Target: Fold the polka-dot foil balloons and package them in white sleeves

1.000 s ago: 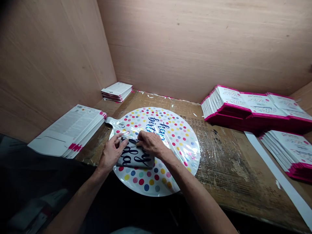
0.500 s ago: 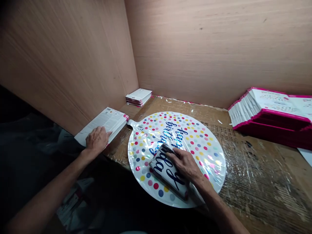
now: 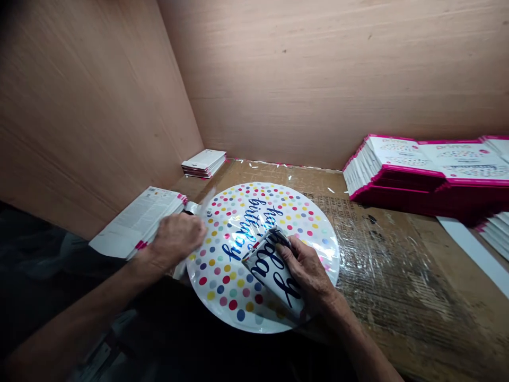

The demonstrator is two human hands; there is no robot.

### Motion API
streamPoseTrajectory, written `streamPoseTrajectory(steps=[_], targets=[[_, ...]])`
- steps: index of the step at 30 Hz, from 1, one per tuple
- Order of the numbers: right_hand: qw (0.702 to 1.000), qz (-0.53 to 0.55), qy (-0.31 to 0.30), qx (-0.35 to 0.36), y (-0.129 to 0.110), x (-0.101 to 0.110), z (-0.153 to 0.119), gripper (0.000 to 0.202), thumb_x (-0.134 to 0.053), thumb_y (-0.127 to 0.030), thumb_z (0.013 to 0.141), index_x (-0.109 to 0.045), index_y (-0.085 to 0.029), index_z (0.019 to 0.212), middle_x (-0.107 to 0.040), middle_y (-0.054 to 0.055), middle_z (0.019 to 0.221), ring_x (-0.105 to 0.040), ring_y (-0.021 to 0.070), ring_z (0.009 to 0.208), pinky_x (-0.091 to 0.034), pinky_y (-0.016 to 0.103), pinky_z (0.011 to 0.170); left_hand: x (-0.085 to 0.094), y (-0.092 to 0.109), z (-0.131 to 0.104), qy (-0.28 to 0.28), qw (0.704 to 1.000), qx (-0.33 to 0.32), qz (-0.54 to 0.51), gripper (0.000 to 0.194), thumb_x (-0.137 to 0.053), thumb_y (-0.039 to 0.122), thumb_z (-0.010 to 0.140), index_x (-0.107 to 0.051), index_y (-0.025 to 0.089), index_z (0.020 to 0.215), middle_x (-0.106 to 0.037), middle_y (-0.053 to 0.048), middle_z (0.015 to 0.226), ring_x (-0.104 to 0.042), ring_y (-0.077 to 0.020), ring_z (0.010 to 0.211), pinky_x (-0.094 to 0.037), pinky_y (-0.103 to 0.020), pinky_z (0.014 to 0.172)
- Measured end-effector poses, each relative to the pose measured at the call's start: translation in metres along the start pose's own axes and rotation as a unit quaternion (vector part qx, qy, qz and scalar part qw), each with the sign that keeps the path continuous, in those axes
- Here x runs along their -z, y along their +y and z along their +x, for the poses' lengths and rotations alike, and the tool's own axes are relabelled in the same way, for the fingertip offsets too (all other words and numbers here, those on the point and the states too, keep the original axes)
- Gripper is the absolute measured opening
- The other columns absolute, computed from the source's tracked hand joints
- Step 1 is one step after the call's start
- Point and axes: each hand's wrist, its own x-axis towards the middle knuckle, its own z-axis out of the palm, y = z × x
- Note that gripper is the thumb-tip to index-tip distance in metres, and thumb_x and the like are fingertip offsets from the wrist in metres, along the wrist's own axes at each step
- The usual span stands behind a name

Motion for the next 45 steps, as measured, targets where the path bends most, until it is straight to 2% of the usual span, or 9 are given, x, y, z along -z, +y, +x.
streamPoseTrajectory(steps=[3,5,8,12,16,25,29,38,45], targets=[[1.000,-0.008,0.024,-0.006,0.009,0.016,-0.009,0.040,-0.052,-0.059,0.087,-0.056,-0.020,0.081,-0.053,0.000,0.069,-0.047,0.0143,0.062,-0.038,0.024,0.052,-0.008,0.057,-0.002,-0.067,0.996,-0.063,-0.001,0.036,-0.049,0.035,0.089,-0.075,0.010,0.086,-0.073,-0.019,0.083,-0.070,-0.0346,0.087,-0.052,-0.041,0.073],[0.999,-0.024,0.034,-0.003,0.013,0.023,-0.017,0.039,-0.051,-0.058,0.088,-0.054,-0.020,0.079,-0.051,-0.001,0.068,-0.045,0.0140,0.061,-0.037,0.025,0.052,-0.016,0.065,-0.002,-0.091,0.993,-0.068,-0.014,0.049,-0.042,0.045,0.094,-0.075,0.010,0.083,-0.073,-0.019,0.083,-0.070,-0.0349,0.086,-0.052,-0.041,0.073],[0.999,-0.039,0.037,-0.001,0.008,0.023,-0.025,0.038,-0.051,-0.056,0.089,-0.050,-0.021,0.074,-0.047,-0.003,0.066,-0.042,0.0128,0.059,-0.034,0.024,0.051,-0.035,0.038,-0.004,-0.076,0.991,-0.092,-0.062,0.047,-0.042,0.048,0.096,-0.073,0.014,0.087,-0.074,-0.014,0.088,-0.069,-0.0301,0.088,-0.052,-0.040,0.078],[0.999,-0.043,-0.022,0.025,-0.015,-0.004,-0.021,0.032,-0.047,-0.048,0.093,-0.052,-0.020,0.079,-0.050,-0.003,0.067,-0.044,0.0121,0.061,-0.033,0.023,0.054,-0.064,-0.009,-0.015,-0.037,0.953,-0.279,-0.113,0.029,-0.055,0.041,0.092,-0.067,0.017,0.105,-0.070,-0.010,0.113,-0.062,-0.0254,0.111,-0.049,-0.036,0.094],[0.979,-0.158,-0.101,0.084,-0.029,-0.041,-0.010,0.028,-0.047,-0.040,0.095,-0.051,-0.020,0.077,-0.050,-0.003,0.067,-0.043,0.0118,0.062,-0.029,0.024,0.058,-0.079,-0.017,-0.023,-0.024,0.924,-0.381,-0.021,0.026,-0.048,0.027,0.096,-0.062,0.010,0.108,-0.065,-0.016,0.115,-0.056,-0.0290,0.116,-0.051,-0.040,0.093],[0.940,-0.313,-0.114,0.073,-0.033,-0.059,-0.004,0.020,-0.050,-0.037,0.096,-0.056,-0.020,0.087,-0.060,0.001,0.078,-0.053,0.0154,0.071,-0.030,0.026,0.063,-0.071,0.000,-0.017,-0.032,0.902,-0.413,0.120,0.022,-0.043,-0.002,0.084,-0.063,0.008,0.082,-0.065,-0.015,0.080,-0.062,-0.0251,0.072,-0.044,-0.030,0.050],[0.948,-0.318,-0.012,0.003,-0.039,-0.059,-0.006,0.035,-0.060,-0.040,0.090,-0.050,-0.016,0.112,-0.061,0.010,0.107,-0.057,0.0205,0.089,-0.036,0.027,0.068,-0.069,0.002,-0.015,-0.003,0.915,-0.389,0.103,0.023,-0.042,-0.003,0.083,-0.061,0.009,0.078,-0.064,-0.012,0.074,-0.061,-0.0236,0.061,-0.043,-0.030,0.047],[0.940,-0.316,-0.104,-0.075,-0.048,-0.040,0.017,0.028,-0.049,-0.041,0.096,-0.062,-0.017,0.087,-0.068,0.007,0.089,-0.059,0.0189,0.081,-0.035,0.027,0.064,-0.055,0.003,-0.007,0.135,0.848,-0.498,0.125,0.022,-0.043,-0.003,0.085,-0.059,0.011,0.079,-0.063,-0.010,0.073,-0.060,-0.0218,0.064,-0.040,-0.027,0.048],[0.942,-0.325,-0.060,-0.066,-0.046,-0.051,0.014,0.040,-0.040,-0.052,0.098,-0.060,-0.018,0.106,-0.070,0.010,0.099,-0.062,0.0215,0.089,-0.037,0.028,0.070,-0.036,0.008,-0.001,0.099,0.860,-0.486,0.118,0.020,-0.044,-0.003,0.085,-0.058,0.010,0.080,-0.064,-0.012,0.077,-0.062,-0.0234,0.067,-0.045,-0.030,0.055]])
